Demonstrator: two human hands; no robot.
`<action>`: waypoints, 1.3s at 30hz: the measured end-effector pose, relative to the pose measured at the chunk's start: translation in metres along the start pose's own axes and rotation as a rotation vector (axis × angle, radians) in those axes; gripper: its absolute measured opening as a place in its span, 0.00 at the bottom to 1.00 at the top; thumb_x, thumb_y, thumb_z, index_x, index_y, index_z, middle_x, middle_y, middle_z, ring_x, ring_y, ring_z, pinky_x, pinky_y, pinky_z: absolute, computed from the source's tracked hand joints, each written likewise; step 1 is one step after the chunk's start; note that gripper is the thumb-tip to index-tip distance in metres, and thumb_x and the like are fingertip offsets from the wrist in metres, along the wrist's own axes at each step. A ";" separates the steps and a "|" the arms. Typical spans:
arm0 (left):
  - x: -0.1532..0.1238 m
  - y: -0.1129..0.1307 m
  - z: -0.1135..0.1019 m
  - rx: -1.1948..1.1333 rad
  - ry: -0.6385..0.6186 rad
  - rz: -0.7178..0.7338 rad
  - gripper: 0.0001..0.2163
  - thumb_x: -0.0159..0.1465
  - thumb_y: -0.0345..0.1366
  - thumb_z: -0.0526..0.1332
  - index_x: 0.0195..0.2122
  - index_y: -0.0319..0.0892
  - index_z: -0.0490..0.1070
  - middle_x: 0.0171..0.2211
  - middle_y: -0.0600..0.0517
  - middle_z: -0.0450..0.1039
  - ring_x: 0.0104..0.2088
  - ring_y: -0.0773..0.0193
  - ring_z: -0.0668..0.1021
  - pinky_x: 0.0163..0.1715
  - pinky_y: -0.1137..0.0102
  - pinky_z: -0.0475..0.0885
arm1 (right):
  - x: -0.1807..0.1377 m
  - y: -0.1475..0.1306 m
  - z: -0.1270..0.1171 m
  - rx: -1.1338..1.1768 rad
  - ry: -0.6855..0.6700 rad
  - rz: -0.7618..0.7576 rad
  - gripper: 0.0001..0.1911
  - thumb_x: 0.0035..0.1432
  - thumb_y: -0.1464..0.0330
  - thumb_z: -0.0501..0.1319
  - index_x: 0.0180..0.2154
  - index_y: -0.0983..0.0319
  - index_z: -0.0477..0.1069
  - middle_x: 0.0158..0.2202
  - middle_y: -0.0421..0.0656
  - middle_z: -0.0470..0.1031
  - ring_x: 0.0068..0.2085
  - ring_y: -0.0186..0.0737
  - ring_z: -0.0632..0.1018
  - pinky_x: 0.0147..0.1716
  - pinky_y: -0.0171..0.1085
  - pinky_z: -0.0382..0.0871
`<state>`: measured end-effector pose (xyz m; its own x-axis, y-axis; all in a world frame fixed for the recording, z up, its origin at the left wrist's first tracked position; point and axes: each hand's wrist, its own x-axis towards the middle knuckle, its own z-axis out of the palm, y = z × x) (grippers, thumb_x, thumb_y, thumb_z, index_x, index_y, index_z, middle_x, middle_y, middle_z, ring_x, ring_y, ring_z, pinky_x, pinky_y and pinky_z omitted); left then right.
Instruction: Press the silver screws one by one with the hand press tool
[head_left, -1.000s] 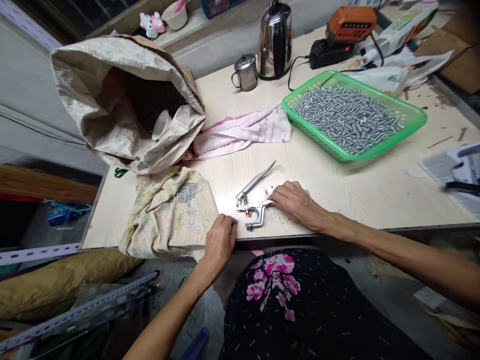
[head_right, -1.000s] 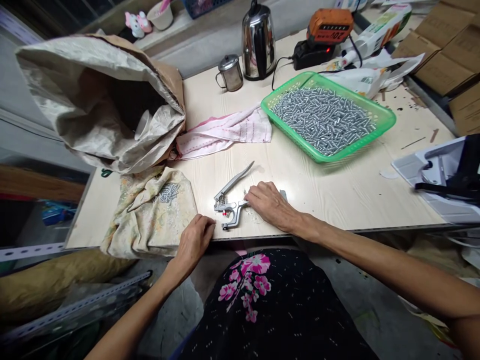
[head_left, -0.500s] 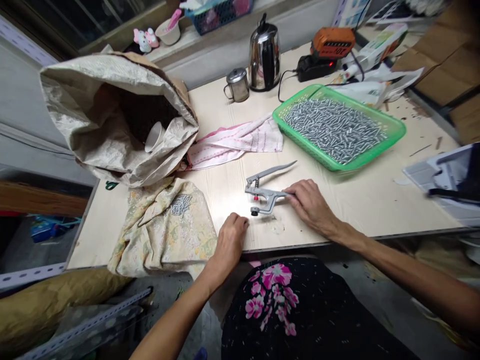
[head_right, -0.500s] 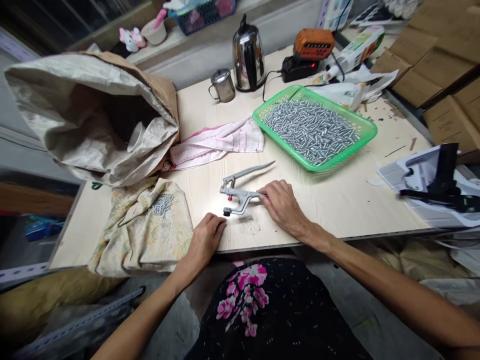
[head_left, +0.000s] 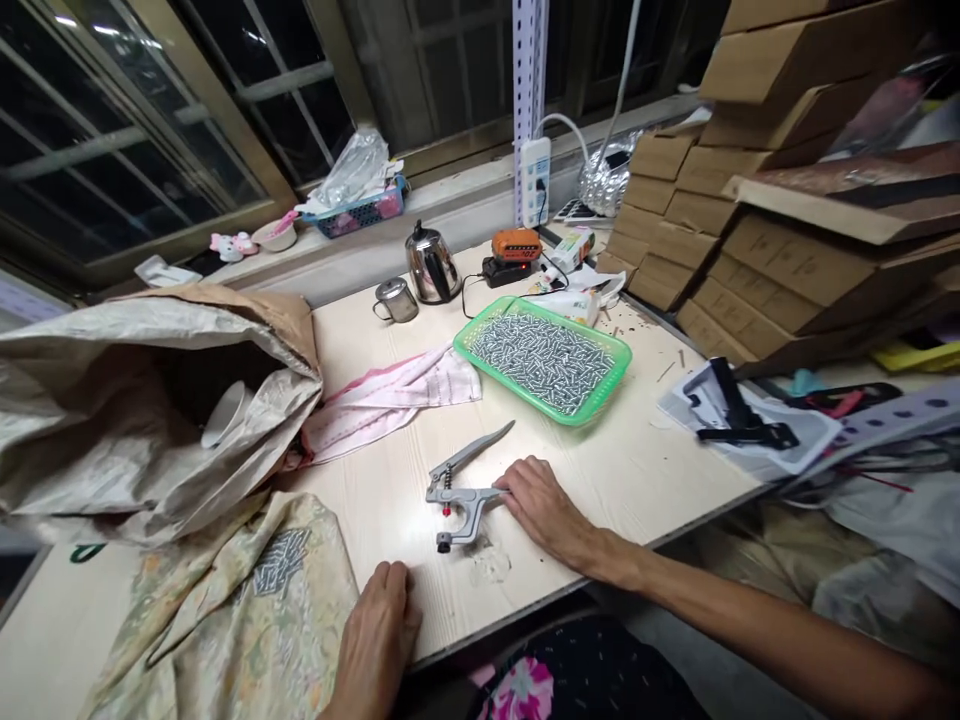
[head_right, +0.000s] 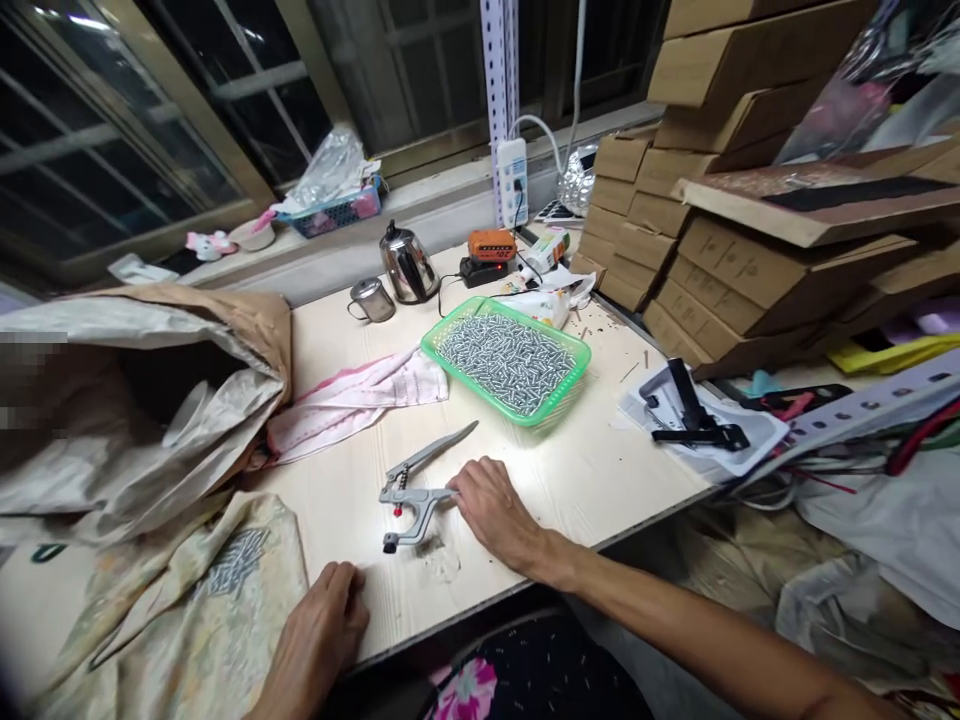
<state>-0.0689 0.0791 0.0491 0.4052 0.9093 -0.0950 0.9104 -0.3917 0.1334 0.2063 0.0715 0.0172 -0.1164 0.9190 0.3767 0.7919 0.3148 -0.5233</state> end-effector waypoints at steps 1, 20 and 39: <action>0.008 0.001 -0.009 -0.052 0.031 0.006 0.09 0.59 0.24 0.52 0.30 0.44 0.68 0.28 0.54 0.71 0.27 0.64 0.77 0.27 0.72 0.70 | -0.001 0.000 0.001 0.000 -0.003 -0.001 0.05 0.66 0.72 0.54 0.40 0.62 0.68 0.38 0.45 0.71 0.39 0.42 0.67 0.40 0.42 0.60; 0.074 0.008 -0.138 -0.142 0.620 0.002 0.10 0.66 0.39 0.58 0.41 0.41 0.76 0.36 0.50 0.75 0.31 0.65 0.76 0.34 0.70 0.72 | -0.011 0.008 0.004 0.028 -0.052 -0.146 0.10 0.68 0.70 0.50 0.40 0.61 0.69 0.36 0.46 0.72 0.39 0.43 0.69 0.41 0.43 0.61; 0.009 -0.119 -0.027 0.217 0.083 -0.188 0.10 0.69 0.32 0.53 0.39 0.40 0.74 0.41 0.46 0.71 0.46 0.57 0.71 0.42 0.67 0.68 | 0.020 -0.025 0.041 0.019 -0.194 -0.500 0.10 0.69 0.69 0.50 0.39 0.62 0.70 0.34 0.45 0.71 0.37 0.43 0.69 0.40 0.42 0.60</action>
<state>-0.1754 0.1379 0.0591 0.2276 0.9736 -0.0159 0.9691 -0.2280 -0.0940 0.1599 0.0916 0.0065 -0.5869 0.6824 0.4358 0.6009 0.7278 -0.3305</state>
